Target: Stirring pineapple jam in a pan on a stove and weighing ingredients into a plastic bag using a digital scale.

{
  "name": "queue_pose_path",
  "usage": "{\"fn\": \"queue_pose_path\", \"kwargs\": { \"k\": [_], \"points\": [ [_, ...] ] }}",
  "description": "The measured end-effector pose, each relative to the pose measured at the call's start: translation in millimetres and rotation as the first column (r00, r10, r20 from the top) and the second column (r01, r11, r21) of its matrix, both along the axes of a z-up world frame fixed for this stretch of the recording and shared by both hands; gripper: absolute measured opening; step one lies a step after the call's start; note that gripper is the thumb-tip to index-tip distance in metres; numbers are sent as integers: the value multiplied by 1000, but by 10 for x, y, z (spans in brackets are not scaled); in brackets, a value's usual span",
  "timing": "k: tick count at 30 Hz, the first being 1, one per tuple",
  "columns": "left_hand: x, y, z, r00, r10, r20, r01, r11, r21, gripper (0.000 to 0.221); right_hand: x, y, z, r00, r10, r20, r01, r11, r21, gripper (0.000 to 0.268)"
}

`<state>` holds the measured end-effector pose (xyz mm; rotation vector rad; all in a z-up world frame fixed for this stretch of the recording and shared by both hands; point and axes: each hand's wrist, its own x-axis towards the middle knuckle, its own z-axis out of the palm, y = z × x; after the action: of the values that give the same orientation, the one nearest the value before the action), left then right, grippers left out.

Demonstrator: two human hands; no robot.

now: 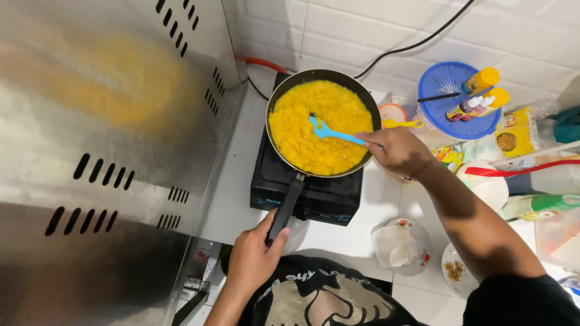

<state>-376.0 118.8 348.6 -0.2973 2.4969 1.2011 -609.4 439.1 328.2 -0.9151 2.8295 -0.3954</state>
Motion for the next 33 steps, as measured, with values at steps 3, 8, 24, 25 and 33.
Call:
{"fn": "queue_pose_path", "kwargs": {
  "k": [3,8,24,25,33],
  "points": [
    [-4,2,-9,1000,3,-2,-4,1000,-12,53,4,240,269,991,-128,-28,131,977,170,40],
    [7,8,62,1000,7,4,-7,1000,9,50,-53,252,308,987,-86,-133,103,986,130,37],
    [6,-26,-20,996,-75,-56,74,997,-24,48,-1544,158,-53,955,76,-286,17,950,311,54],
    [4,-21,-39,996,-66,-55,64,998,-23,48,-1596,43,-21,955,85,-286,8,950,311,54],
    [28,-4,-61,997,-59,-43,57,997,-42,57,-1662,-671,249,991,135,8,-129,922,364,57]
  ]
}}
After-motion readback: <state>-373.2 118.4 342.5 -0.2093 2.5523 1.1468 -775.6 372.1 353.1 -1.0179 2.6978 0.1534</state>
